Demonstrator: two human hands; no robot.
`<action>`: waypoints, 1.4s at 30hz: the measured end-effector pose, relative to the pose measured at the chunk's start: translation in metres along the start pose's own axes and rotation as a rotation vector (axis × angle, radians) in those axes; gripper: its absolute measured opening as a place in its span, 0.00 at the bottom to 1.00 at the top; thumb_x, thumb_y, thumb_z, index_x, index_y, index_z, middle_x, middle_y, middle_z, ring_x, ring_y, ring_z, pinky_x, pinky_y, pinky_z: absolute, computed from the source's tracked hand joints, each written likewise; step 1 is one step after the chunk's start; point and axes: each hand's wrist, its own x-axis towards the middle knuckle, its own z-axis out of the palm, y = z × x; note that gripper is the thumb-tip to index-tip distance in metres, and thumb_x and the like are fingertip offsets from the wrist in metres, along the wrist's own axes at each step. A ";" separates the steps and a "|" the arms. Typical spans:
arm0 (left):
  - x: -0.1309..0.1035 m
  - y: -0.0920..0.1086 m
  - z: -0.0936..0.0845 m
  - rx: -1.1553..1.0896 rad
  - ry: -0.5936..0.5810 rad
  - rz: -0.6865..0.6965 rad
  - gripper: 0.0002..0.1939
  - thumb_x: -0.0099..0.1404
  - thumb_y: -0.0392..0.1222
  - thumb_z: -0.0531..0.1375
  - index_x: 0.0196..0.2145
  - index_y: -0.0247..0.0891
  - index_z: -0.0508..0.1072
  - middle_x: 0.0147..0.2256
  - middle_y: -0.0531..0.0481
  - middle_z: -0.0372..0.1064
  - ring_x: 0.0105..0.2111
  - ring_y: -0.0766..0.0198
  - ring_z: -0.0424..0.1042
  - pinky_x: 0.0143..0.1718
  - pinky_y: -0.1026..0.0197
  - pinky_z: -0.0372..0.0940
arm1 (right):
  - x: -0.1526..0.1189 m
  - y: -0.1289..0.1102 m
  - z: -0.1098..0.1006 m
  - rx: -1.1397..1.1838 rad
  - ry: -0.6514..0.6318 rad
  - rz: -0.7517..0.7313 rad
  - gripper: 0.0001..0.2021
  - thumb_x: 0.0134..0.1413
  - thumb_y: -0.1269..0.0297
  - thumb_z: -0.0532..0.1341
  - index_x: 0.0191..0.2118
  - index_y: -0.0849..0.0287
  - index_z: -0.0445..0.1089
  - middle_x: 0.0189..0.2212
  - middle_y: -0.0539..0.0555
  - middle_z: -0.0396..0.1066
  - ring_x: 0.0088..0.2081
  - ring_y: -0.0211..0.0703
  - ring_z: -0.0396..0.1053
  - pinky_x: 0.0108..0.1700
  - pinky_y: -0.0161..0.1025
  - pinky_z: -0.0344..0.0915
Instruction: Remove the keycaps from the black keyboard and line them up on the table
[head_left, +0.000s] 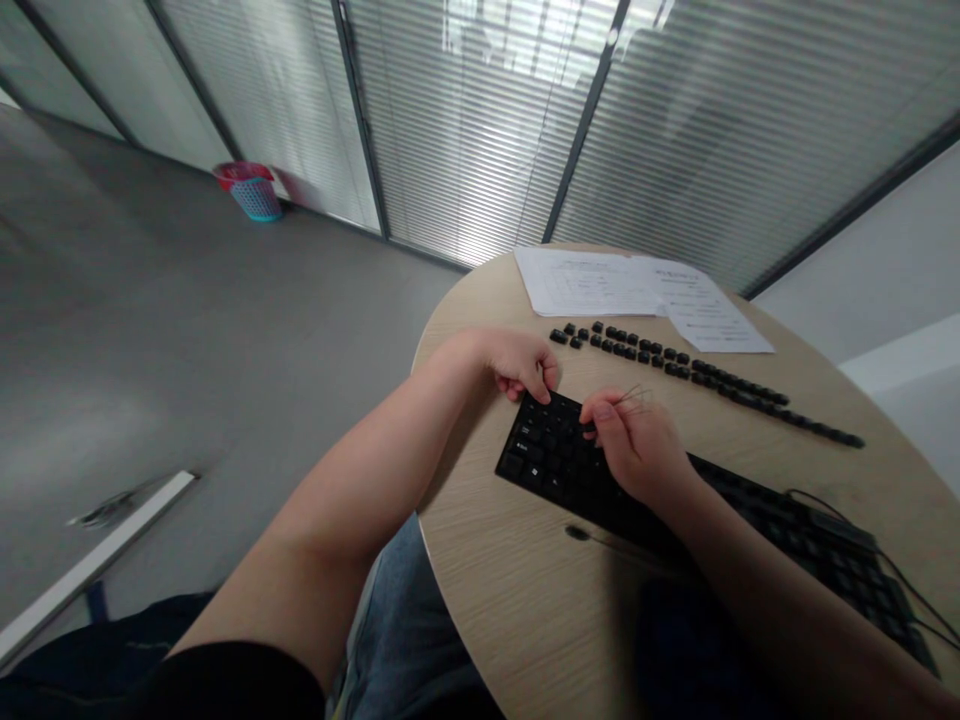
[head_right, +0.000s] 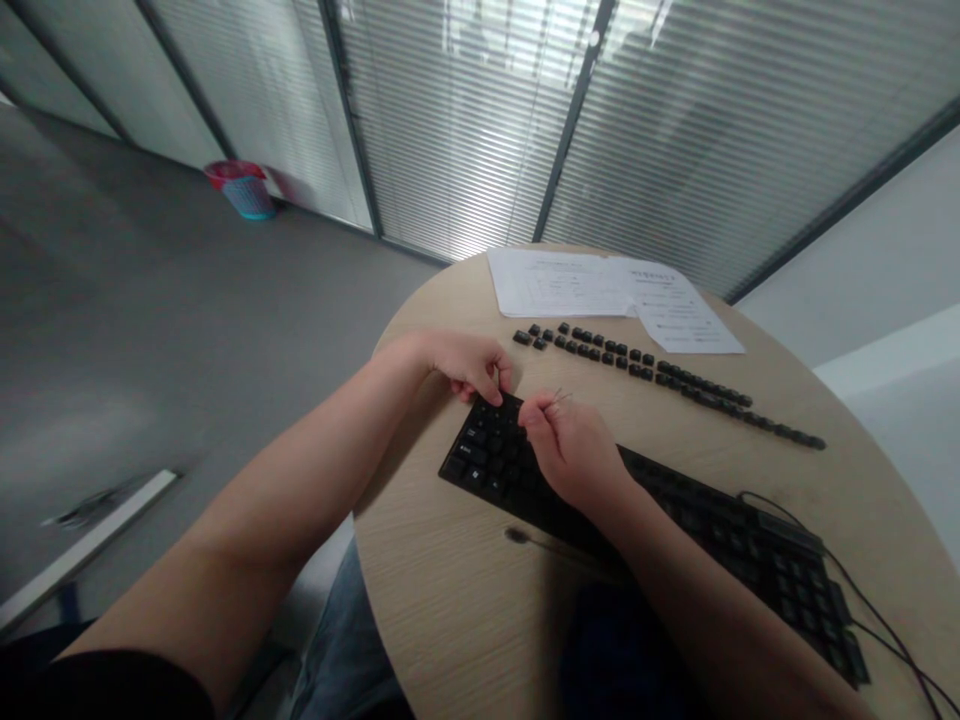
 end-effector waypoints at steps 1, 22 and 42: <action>0.000 0.001 0.000 0.001 0.003 -0.006 0.11 0.53 0.45 0.69 0.34 0.41 0.77 0.17 0.56 0.64 0.21 0.62 0.70 0.23 0.64 0.61 | 0.000 0.000 0.001 -0.013 0.015 0.003 0.20 0.71 0.54 0.48 0.32 0.53 0.71 0.22 0.53 0.75 0.26 0.47 0.73 0.34 0.42 0.63; 0.001 -0.006 -0.002 0.006 0.043 0.147 0.12 0.56 0.43 0.71 0.38 0.37 0.80 0.18 0.57 0.64 0.18 0.68 0.63 0.21 0.66 0.54 | 0.004 0.015 -0.003 0.378 0.504 0.192 0.22 0.71 0.50 0.56 0.28 0.56 0.70 0.19 0.49 0.71 0.19 0.38 0.69 0.23 0.34 0.64; 0.002 0.012 0.013 -0.414 0.220 0.487 0.16 0.55 0.46 0.74 0.38 0.35 0.80 0.28 0.53 0.75 0.24 0.69 0.70 0.18 0.69 0.59 | 0.004 0.009 0.001 0.193 0.574 -0.306 0.15 0.76 0.65 0.49 0.39 0.55 0.71 0.32 0.53 0.77 0.30 0.42 0.74 0.35 0.40 0.69</action>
